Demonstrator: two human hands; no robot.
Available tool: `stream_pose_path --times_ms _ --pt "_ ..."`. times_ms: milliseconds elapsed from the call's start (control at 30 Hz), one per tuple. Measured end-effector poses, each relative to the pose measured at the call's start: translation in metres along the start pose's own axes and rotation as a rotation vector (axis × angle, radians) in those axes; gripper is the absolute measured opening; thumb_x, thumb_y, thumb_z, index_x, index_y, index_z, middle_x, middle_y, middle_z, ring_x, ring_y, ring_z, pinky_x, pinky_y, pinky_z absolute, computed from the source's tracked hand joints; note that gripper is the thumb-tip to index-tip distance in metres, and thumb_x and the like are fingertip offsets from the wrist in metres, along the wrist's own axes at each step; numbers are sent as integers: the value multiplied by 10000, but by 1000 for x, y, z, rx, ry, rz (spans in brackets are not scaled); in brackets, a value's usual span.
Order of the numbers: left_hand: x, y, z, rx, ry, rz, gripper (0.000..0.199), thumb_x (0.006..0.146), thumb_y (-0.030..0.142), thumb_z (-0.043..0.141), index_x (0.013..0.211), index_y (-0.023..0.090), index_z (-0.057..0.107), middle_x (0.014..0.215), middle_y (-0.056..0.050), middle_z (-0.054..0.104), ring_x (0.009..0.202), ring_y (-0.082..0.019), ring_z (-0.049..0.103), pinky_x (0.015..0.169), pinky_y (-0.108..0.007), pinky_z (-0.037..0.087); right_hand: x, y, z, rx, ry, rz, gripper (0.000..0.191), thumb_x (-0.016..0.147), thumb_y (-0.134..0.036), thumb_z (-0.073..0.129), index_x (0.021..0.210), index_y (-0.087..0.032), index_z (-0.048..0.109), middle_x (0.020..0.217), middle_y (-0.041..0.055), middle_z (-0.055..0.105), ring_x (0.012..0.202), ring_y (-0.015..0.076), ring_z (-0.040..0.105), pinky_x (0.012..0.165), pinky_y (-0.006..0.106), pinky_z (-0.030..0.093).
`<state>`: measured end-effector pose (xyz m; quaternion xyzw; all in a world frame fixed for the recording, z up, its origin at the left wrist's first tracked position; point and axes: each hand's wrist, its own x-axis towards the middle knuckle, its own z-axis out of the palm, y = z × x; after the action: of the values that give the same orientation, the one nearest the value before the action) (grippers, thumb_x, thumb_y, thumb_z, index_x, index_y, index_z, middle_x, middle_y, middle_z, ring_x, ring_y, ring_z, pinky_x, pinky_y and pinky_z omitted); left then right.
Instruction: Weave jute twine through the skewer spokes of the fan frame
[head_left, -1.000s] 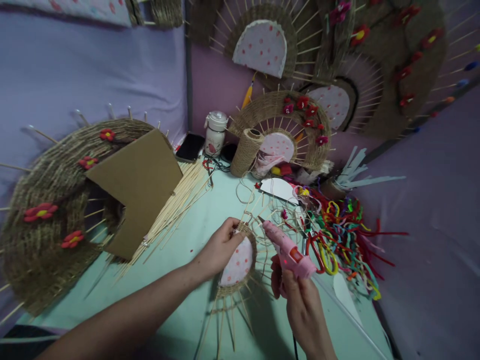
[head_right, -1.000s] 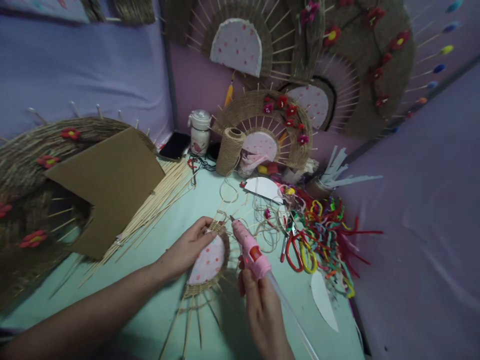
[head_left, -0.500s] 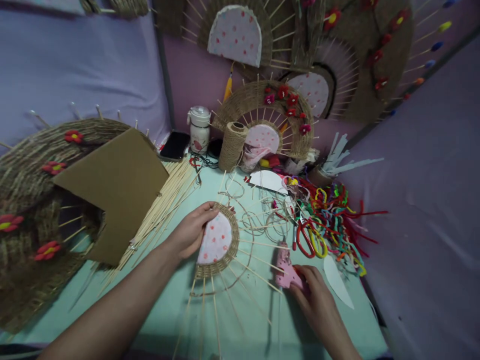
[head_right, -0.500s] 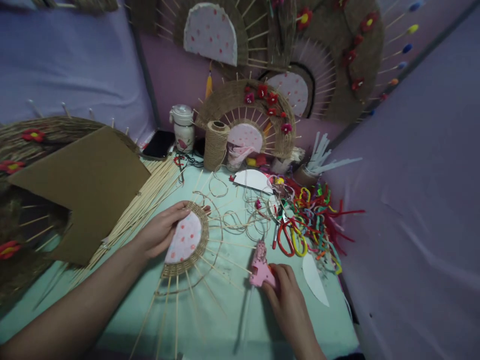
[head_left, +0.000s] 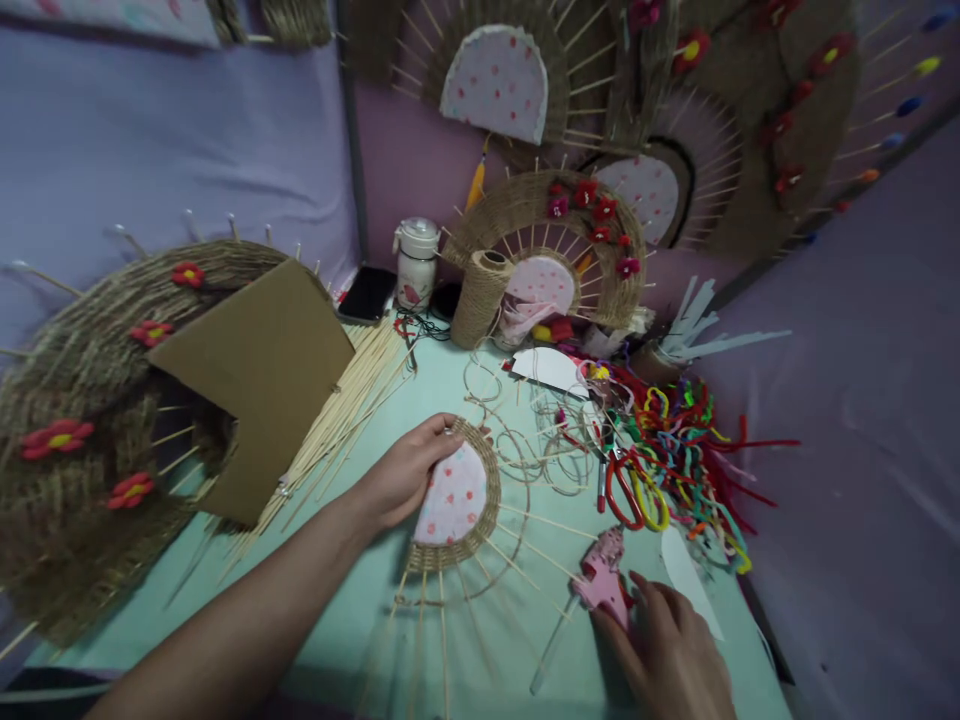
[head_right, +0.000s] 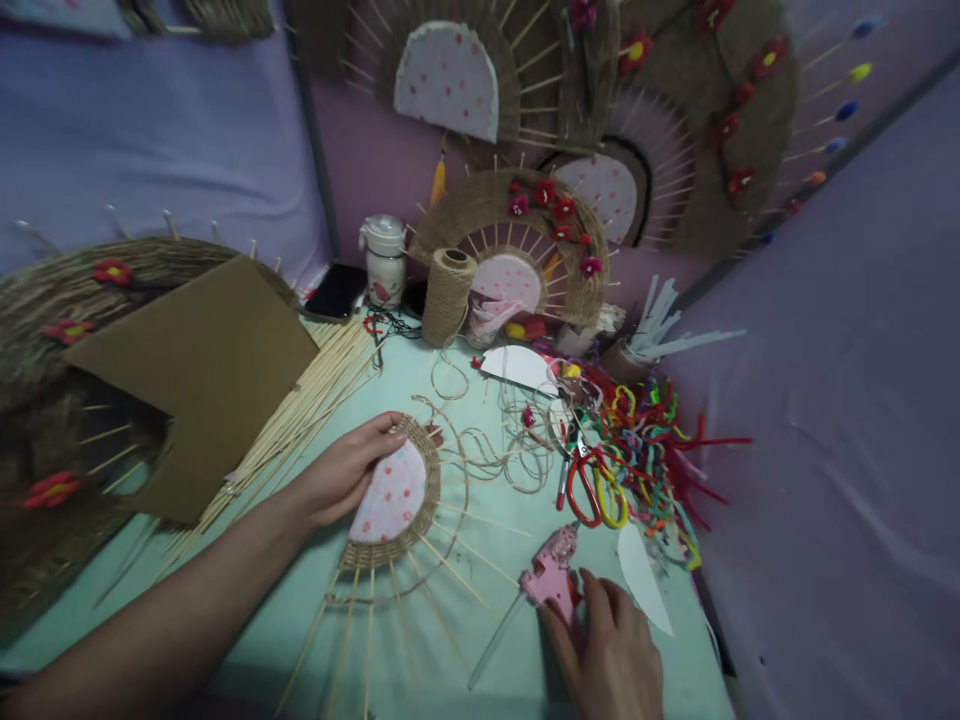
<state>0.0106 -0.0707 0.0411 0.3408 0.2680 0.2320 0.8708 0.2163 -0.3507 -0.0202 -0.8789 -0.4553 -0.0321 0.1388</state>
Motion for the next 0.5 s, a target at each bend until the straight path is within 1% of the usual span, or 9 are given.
stream_pose_path --times_ms 33,67,100,133,200,267,367,433,500 --pt "-1 -1 0 1 -16 -5 147 778 204 632 893 167 547 791 -11 643 686 -113 612 675 -239 484 7 -4 -7 18 16 -15 505 715 -531 609 1058 -159 606 1027 175 606 896 347 587 724 484 483" --pt "-2 -2 0 0 -34 -9 159 780 212 633 910 172 552 803 -10 642 689 -110 610 676 -236 481 16 -11 -15 83 31 -40 512 714 -517 616 1092 -173 595 1074 169 598 961 348 573 779 490 472" --pt "-3 -3 0 -5 -53 -14 171 783 217 633 930 178 555 812 -8 640 692 -107 608 680 -235 479 27 -21 -23 202 41 -67 494 728 -493 611 1118 -191 581 1105 151 595 1024 330 556 853 482 450" --pt "-5 -4 0 -12 -76 -20 179 785 216 632 944 183 557 813 -5 636 695 -106 607 688 -237 477 40 -34 -30 334 14 -68 449 764 -460 586 1138 -213 569 1161 132 582 1092 307 531 912 466 425" --pt "-8 -4 2 -32 -137 -35 176 789 204 627 950 185 559 804 -4 627 720 -114 612 716 -250 473 66 -65 -38 590 -29 -39 349 808 -423 551 1091 -223 589 1171 111 593 1121 277 525 947 448 406" --pt "-12 -4 3 -57 -206 -53 163 793 185 618 945 182 559 827 -19 632 772 -130 621 757 -270 469 91 -97 -37 884 -137 -5 301 826 -400 548 1060 -217 599 1188 106 596 1132 262 527 965 437 398" --pt "-13 -3 4 -91 -263 -77 163 790 165 618 943 181 563 859 -28 634 767 -120 616 756 -262 464 118 -135 -23 1279 -268 -27 290 803 -379 608 1052 -231 596 1175 87 614 1130 242 539 967 407 404" --pt "-12 -2 2 -102 -270 -81 164 780 159 627 934 178 573 839 -20 624 734 -105 605 737 -244 459 128 -150 -14 1475 -377 -14 278 786 -383 632 1024 -244 593 1109 71 641 1038 229 594 895 390 452" --pt "-11 -3 1 -105 -265 -86 158 769 157 638 916 173 581 814 -16 613 719 -101 598 722 -232 455 131 -157 -8 1574 -451 9 269 765 -374 661 990 -244 592 1012 57 664 934 211 628 825 364 480"
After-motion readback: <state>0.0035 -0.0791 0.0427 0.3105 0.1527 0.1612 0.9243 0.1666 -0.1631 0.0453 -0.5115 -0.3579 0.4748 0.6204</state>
